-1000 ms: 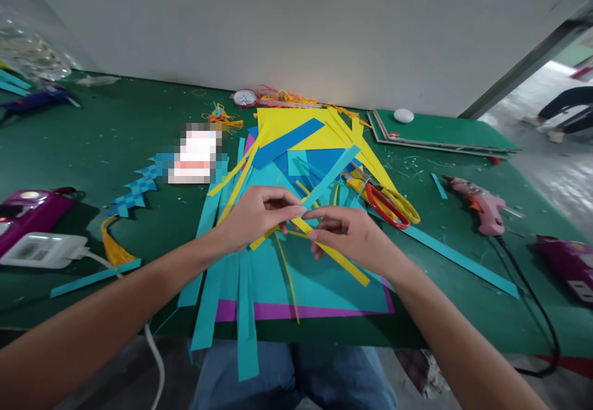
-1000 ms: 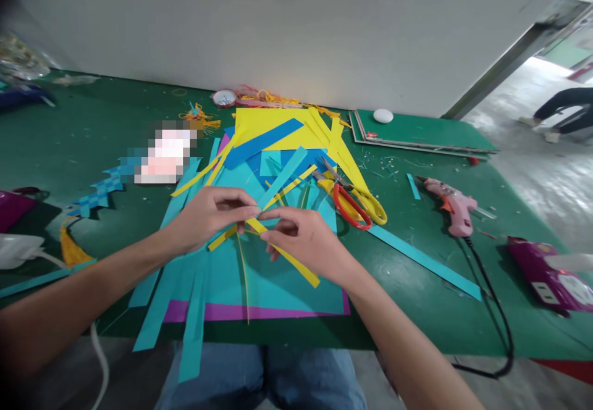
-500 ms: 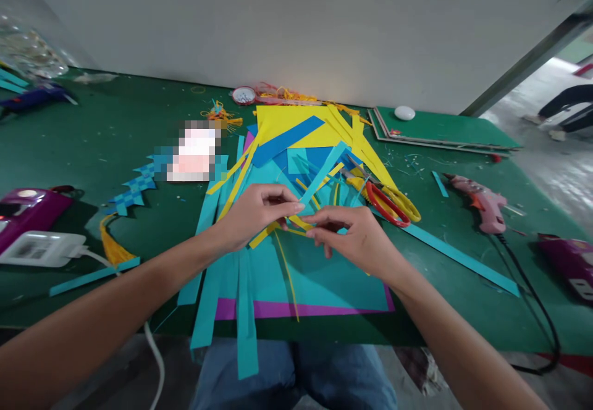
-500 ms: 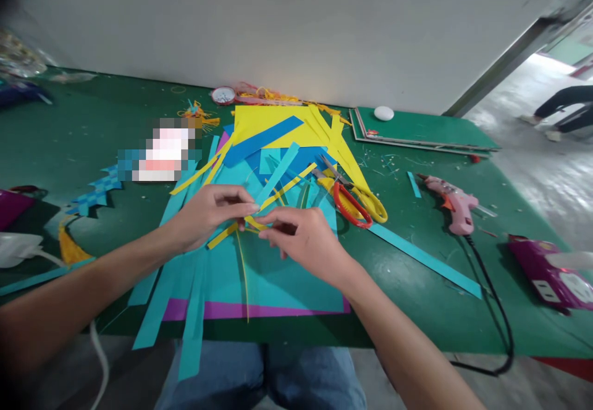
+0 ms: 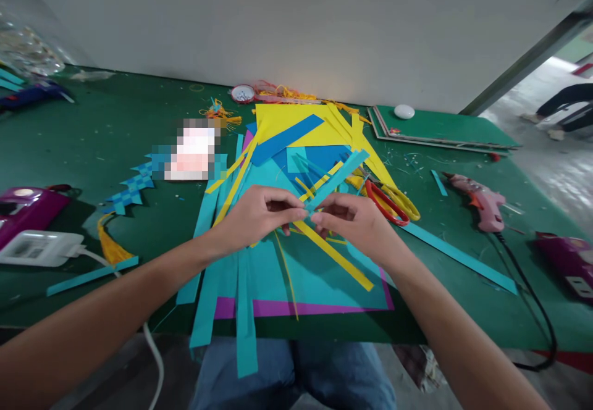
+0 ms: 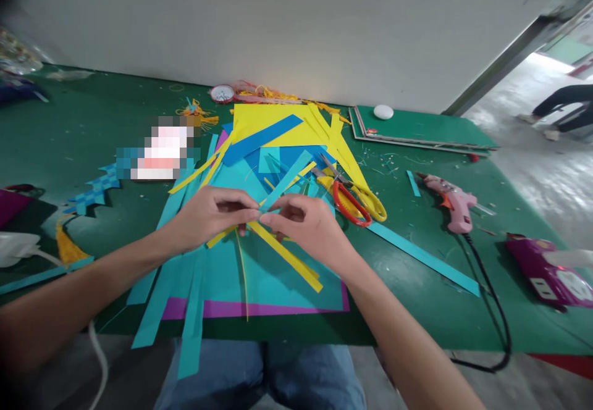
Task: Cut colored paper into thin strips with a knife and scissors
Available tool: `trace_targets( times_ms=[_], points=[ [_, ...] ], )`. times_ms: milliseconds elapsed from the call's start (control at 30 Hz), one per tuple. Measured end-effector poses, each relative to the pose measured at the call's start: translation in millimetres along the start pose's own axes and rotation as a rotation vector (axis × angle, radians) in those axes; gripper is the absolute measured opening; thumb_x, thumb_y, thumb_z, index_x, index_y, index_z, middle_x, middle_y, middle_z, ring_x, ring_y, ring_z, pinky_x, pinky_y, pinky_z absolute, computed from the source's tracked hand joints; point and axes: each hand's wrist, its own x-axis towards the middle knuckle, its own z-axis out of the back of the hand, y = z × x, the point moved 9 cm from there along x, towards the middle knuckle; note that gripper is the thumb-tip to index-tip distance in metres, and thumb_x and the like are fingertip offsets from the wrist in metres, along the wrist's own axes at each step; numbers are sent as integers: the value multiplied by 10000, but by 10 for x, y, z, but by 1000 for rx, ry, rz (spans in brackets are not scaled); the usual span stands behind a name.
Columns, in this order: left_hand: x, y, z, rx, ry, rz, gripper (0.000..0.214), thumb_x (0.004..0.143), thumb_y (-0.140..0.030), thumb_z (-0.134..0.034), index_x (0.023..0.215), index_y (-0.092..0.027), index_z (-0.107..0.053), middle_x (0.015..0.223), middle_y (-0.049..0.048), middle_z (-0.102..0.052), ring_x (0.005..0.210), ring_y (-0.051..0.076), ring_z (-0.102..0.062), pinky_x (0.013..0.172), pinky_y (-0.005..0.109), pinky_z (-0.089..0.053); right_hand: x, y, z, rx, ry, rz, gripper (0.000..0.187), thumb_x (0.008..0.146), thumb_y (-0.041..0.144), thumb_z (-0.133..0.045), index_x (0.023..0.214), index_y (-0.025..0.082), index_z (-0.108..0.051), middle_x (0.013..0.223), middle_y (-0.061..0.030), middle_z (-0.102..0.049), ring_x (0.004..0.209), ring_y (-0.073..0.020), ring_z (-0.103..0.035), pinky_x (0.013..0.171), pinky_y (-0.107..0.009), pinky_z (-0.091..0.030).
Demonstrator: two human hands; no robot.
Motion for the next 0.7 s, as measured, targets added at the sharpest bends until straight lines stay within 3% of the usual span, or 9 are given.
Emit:
trace_targets(
  times_ms=[167,400,700],
  points=[
    [-10,17,-53,14,29,5,218,763,-379,-774,807,-170,-733,696,20,-717,568,142,-658,556,232,-534,26,-58,20,133,-64,-7,297,738,439,-771,680,176,-647,655,-14,-702,588,-136,-650,591,-267,-487],
    [-31,-20,-95,74,43,-27,303,869,-432,-658,734,-162,-680,681,20,-712,604,139,-675,577,208,-539,-12,-11,77,229,-164,-25,290,722,399,-778,614,174,-629,577,-9,-663,538,-120,-593,551,-271,-438],
    [-53,-154,-34,311,-63,-137,371,934,-435,-562,675,-172,-599,600,-1,-669,577,123,-639,554,203,-449,17,-26,21,172,-102,-35,266,771,421,-717,693,178,-643,640,-14,-665,582,-121,-560,552,-267,-415]
  ],
)
